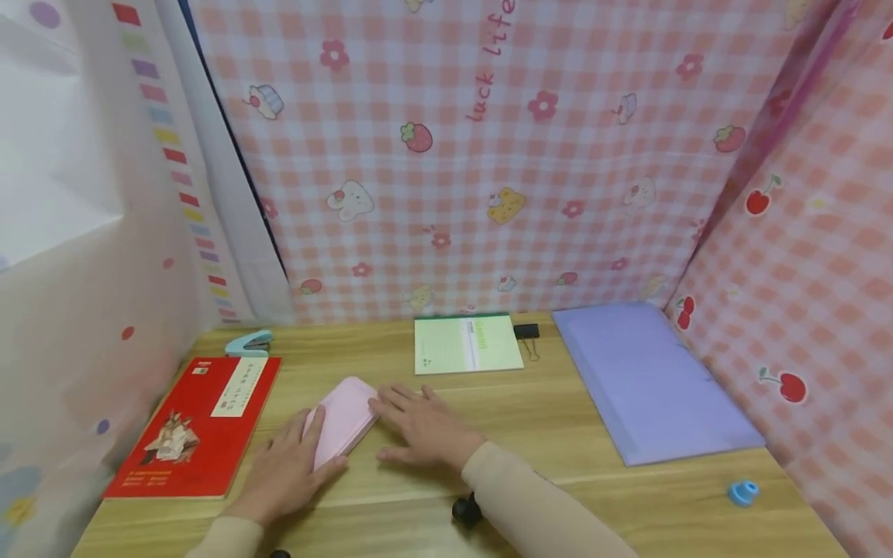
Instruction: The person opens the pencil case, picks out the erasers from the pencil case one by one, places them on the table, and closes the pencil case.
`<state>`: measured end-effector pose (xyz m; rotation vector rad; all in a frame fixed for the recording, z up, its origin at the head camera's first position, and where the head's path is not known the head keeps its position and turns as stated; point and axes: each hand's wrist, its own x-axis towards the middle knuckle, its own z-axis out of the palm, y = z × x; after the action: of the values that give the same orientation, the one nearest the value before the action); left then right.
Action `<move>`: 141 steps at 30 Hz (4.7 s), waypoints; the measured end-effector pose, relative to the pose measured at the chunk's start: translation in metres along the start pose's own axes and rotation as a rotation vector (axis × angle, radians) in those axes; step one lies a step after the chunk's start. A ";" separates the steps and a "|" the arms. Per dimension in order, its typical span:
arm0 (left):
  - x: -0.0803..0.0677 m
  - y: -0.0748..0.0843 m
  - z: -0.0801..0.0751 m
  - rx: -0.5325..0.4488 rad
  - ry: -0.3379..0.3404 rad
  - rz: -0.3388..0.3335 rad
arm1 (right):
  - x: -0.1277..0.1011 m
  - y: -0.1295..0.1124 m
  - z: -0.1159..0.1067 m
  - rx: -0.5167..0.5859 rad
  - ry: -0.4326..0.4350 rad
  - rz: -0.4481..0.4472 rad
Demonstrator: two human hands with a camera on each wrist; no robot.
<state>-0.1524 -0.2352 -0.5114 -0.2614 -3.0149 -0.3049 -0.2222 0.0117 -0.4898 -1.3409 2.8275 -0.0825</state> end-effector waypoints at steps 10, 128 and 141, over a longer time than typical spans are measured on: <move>0.017 0.039 0.004 0.014 -0.067 0.166 | -0.010 0.017 0.004 0.028 0.001 0.014; 0.032 0.108 -0.004 -0.078 -0.186 0.446 | -0.127 0.049 -0.007 0.211 0.078 0.089; -0.003 0.070 -0.021 -0.513 -0.099 -0.011 | -0.147 0.068 -0.013 0.668 0.264 0.270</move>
<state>-0.1354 -0.1726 -0.4783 -0.3026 -2.9774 -1.0955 -0.1817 0.1688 -0.4824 -0.8413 2.7281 -1.1497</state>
